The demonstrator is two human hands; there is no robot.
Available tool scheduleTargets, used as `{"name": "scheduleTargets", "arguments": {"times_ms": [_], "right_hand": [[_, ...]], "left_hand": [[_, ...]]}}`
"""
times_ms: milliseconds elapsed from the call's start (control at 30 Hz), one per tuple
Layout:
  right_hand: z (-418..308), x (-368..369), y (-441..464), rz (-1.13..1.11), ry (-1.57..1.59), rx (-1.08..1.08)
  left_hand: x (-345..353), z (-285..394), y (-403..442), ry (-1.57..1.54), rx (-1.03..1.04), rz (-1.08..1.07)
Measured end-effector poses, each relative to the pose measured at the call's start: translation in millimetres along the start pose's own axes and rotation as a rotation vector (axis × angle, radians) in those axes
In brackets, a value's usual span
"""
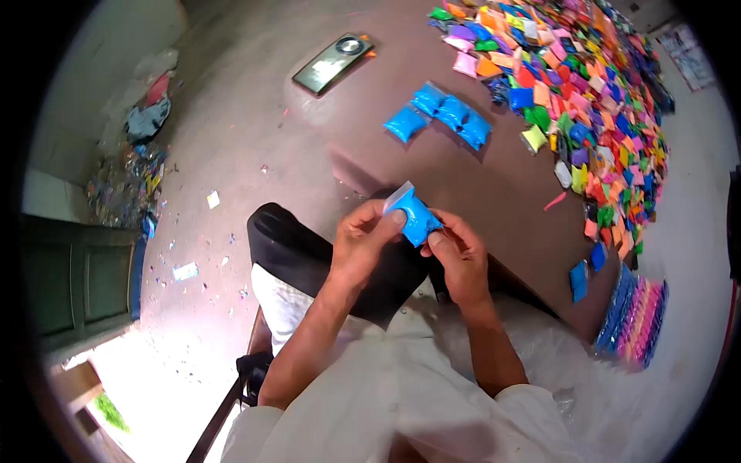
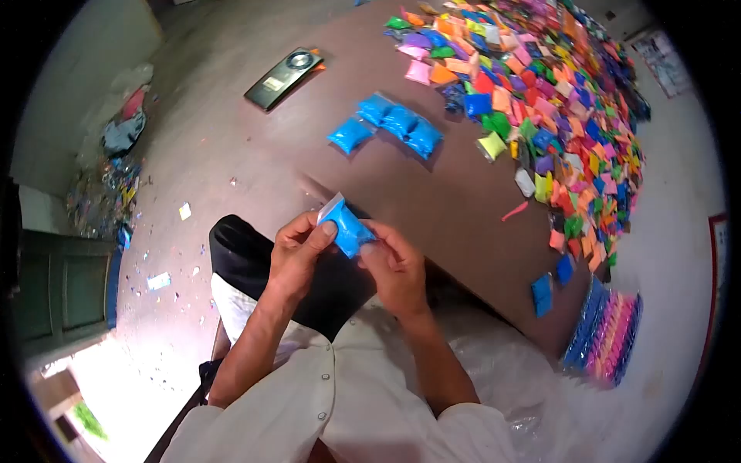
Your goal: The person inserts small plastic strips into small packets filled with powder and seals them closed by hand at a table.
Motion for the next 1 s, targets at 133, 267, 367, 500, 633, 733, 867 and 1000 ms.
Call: {"name": "scheduleTargets", "arguments": {"times_ms": [133, 267, 367, 500, 633, 733, 867, 1000], "right_hand": [[3, 1, 18, -0.143, -0.012, 0.044], [-1, 4, 37, -0.188, -0.089, -0.075], [-2, 7, 41, -0.235, -0.09, -0.098], [0, 12, 42, -0.174, -0.062, -0.138], [2, 13, 45, -0.171, -0.141, -0.143], [-2, 13, 49, -0.221, -0.196, -0.056], [-2, 16, 64, -0.269, -0.226, -0.151], [-4, 17, 81, -0.244, -0.143, -0.215]], "left_hand": [[-15, 4, 0, 0.027, 0.032, 0.01], [-14, 11, -2, 0.065, 0.05, -0.04], [-13, 18, -3, 0.177, 0.009, -0.078], [-13, 14, 1, 0.138, 0.048, -0.059], [-20, 4, 5, 0.045, 0.065, -0.04], [-18, 11, 6, 0.169, 0.1, -0.053], [-15, 19, 10, 0.365, 0.11, -0.016], [-10, 20, 18, 0.169, 0.097, 0.117]]}}
Point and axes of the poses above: each hand's wrist, its own y-axis towards the middle knuckle, its own x-axis out of the palm, z = x × y, the point moved 4 cm from there along y, towards the middle knuckle
